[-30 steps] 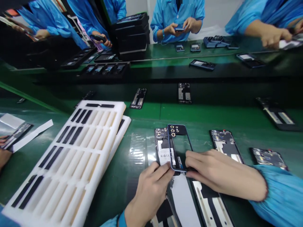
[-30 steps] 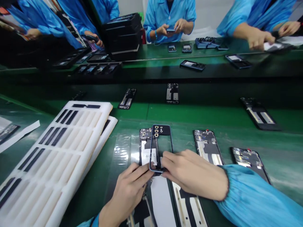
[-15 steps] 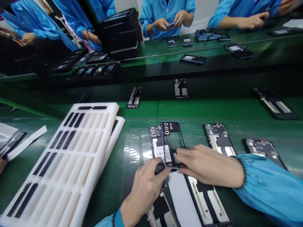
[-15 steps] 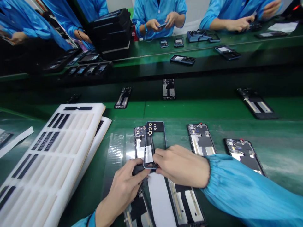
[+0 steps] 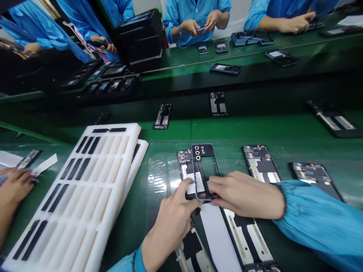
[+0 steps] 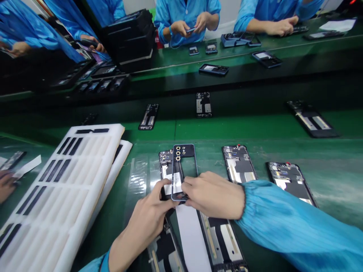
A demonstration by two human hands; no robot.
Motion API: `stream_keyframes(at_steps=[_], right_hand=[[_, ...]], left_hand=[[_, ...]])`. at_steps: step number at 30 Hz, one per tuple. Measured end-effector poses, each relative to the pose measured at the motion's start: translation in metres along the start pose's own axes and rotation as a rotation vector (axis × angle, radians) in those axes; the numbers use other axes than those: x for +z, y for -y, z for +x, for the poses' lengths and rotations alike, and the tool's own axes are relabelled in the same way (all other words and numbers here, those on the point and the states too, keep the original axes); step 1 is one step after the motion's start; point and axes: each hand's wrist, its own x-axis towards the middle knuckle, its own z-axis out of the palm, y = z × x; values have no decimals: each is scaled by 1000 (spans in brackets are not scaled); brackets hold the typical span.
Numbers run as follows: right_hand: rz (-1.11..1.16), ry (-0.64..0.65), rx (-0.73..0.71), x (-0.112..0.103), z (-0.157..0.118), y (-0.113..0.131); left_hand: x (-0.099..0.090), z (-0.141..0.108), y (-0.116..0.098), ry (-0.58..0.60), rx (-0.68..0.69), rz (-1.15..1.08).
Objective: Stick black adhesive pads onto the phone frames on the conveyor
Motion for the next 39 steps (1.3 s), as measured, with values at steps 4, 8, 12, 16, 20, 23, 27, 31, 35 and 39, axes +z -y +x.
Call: stream_keyframes(at_steps=[4, 8, 12, 16, 20, 23, 27, 31, 35, 39], right_hand=[[36, 22, 13, 1, 1, 0], [42, 47, -5, 1, 1, 2], [16, 32, -54, 5, -1, 1], [148, -138, -23, 0, -5, -5], [553, -533, 380, -16, -12, -12], [813, -755, 589, -16, -27, -11], [996, -690, 608, 22, -55, 8], [863, -640, 415, 74, -70, 30], [716, -683, 281, 96, -68, 32], [645, -648, 159, 91, -63, 26]], left_hand=[[-1, 2, 3, 27, -50, 46], [7, -6, 1, -59, -152, 153], [6, -20, 0, -249, -251, 111], [-8, -28, 3, -433, -314, 50], [-18, -35, -3, -393, -231, 27], [-15, -45, -16, -316, -100, 58], [-1, -60, -34, -237, 66, 179], [16, -64, -43, -95, 142, 335], [24, -59, -46, -42, 106, 336], [23, -57, -47, 30, 97, 330]])
